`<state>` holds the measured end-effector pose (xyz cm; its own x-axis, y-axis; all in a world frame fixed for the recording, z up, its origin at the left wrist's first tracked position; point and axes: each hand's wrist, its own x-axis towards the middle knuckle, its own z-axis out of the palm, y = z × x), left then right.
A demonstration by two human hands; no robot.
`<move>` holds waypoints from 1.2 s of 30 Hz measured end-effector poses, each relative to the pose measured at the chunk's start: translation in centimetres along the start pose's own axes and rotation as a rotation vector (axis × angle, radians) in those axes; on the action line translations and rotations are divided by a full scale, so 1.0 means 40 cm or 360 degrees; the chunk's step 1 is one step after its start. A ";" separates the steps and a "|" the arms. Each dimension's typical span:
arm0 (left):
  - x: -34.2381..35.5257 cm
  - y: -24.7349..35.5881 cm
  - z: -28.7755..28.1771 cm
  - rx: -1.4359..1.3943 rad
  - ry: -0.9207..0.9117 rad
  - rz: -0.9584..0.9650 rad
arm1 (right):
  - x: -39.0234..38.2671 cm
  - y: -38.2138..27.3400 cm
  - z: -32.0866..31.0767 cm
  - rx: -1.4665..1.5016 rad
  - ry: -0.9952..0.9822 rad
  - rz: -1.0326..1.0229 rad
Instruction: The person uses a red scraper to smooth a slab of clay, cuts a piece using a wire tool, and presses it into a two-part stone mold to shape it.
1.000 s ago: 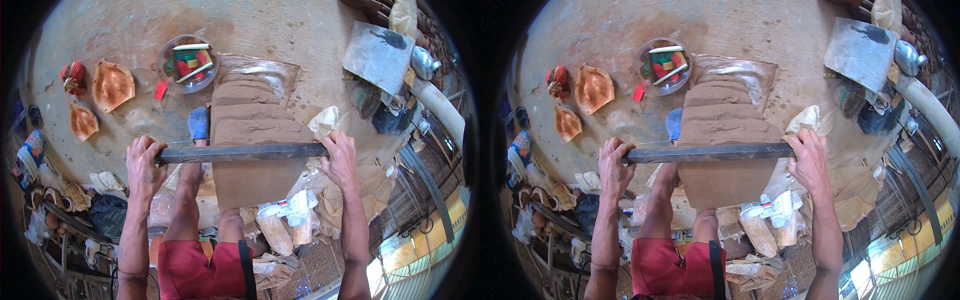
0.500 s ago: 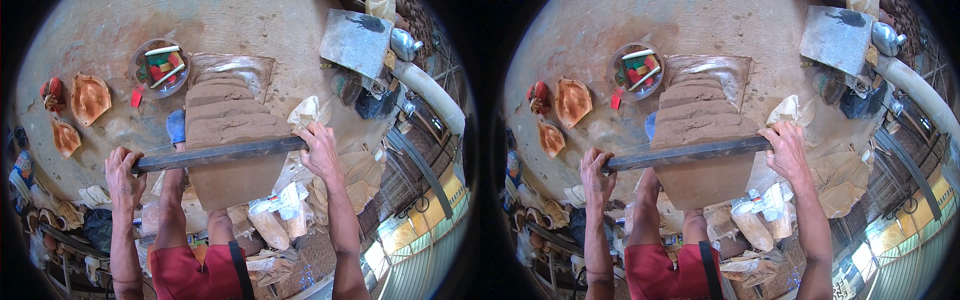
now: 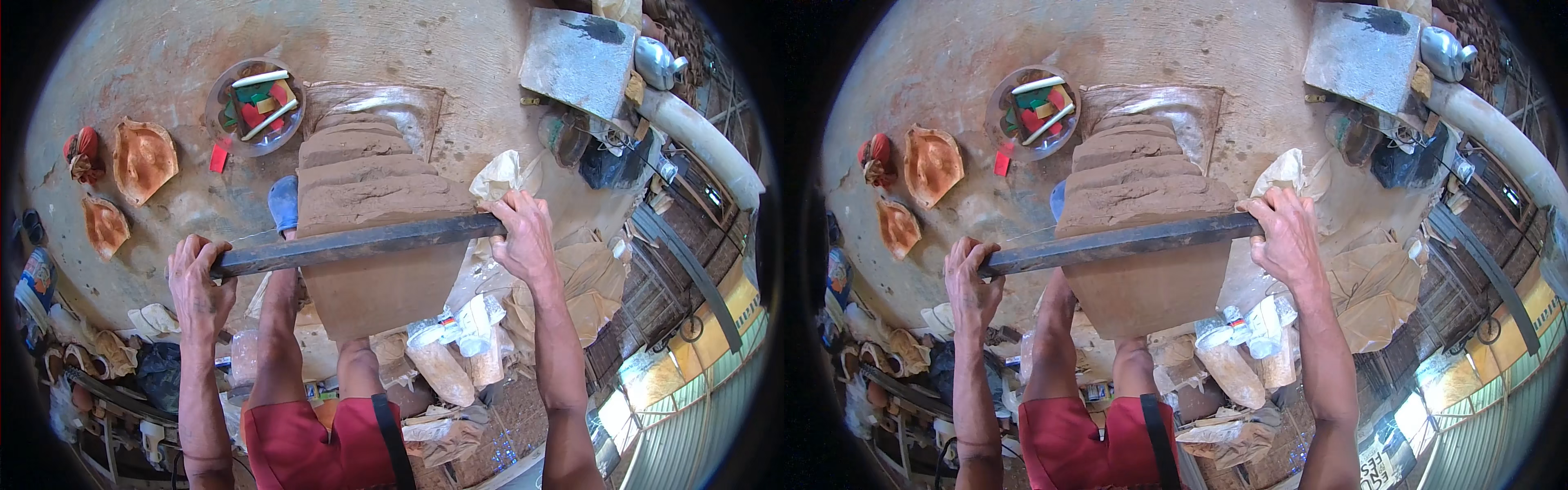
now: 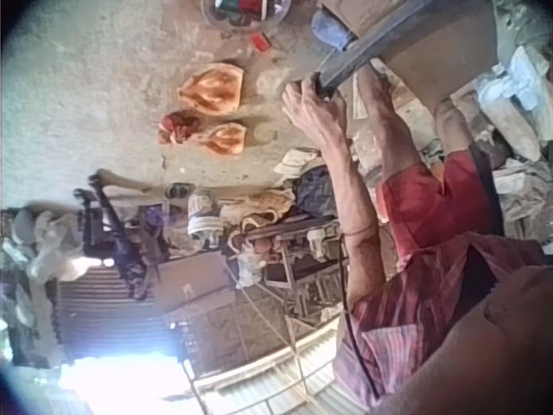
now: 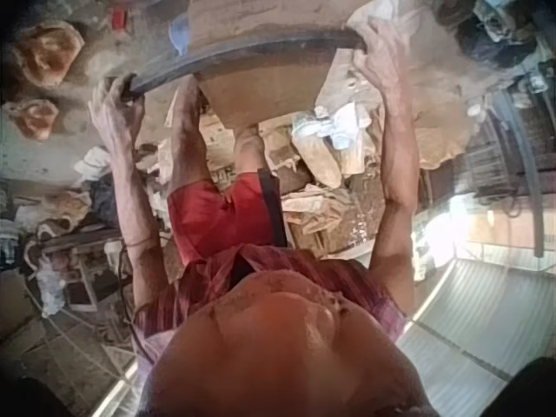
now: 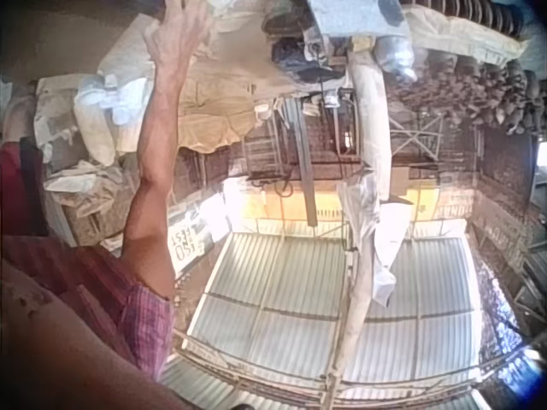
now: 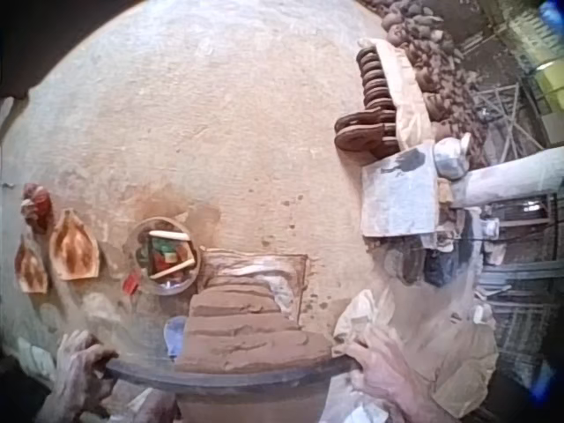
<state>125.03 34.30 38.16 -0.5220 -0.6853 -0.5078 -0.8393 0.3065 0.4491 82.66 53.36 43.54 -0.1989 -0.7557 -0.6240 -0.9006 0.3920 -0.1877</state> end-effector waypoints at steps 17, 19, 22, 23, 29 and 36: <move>0.002 0.001 -0.009 0.0096 0.0045 0.0091 | -0.038 0.034 0.076 0.0059 0.0192 -0.0126; 0.002 -0.002 -0.010 0.0098 0.0045 0.0108 | -0.030 0.033 0.082 0.0050 0.0216 -0.0158; 0.002 -0.013 -0.001 0.0120 0.0044 0.0142 | -0.017 0.024 0.080 -0.0109 0.0152 -0.0108; 0.002 -0.016 0.002 0.0137 0.0047 0.0162 | -0.015 0.027 0.078 -0.0113 0.0123 -0.0088; -0.032 -0.020 0.023 0.0131 0.0083 0.0138 | -0.024 0.044 0.105 -0.0146 0.0114 -0.0121; -0.103 -0.020 0.080 0.0133 0.0093 0.0076 | -0.061 0.059 0.138 -0.0183 0.0106 -0.0145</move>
<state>127.35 39.00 37.52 -0.5541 -0.7054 -0.4421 -0.8246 0.3920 0.4080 83.17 59.02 40.42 -0.1360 -0.8201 -0.5558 -0.9537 0.2603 -0.1506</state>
